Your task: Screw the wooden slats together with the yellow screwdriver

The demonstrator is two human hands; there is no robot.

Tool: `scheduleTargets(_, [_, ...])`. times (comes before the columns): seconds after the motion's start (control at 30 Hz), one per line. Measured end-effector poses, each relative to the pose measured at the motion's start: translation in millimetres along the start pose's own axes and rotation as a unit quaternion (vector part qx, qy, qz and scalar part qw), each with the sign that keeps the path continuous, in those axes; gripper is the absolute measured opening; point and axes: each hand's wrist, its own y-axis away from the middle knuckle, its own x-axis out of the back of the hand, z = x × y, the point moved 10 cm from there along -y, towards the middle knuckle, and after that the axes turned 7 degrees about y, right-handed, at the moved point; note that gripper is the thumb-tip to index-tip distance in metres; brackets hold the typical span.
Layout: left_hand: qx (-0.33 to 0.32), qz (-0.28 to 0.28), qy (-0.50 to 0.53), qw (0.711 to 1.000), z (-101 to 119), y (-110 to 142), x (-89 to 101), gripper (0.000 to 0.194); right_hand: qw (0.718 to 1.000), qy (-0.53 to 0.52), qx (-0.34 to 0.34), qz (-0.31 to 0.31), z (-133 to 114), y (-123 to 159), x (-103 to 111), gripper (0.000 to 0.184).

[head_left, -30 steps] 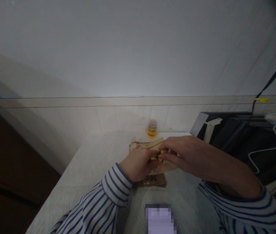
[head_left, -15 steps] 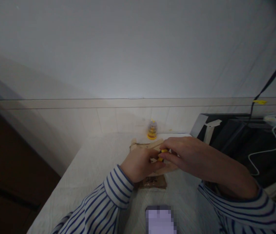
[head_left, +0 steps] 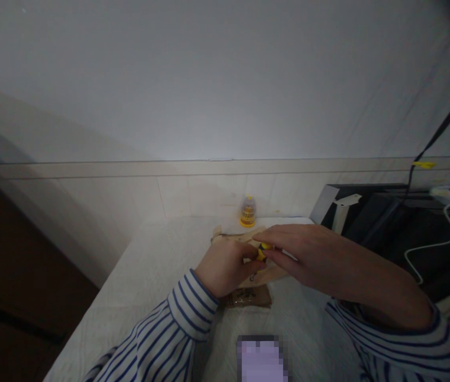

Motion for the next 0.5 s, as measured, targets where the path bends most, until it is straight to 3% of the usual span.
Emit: scheduleTargets(0.5, [-0.030,-0.025,0.012,0.999,2.5,1.2,-4.2,0.019,0.999,0.038,-0.016,-0.005,7.1,-0.8,-6.9,0.023])
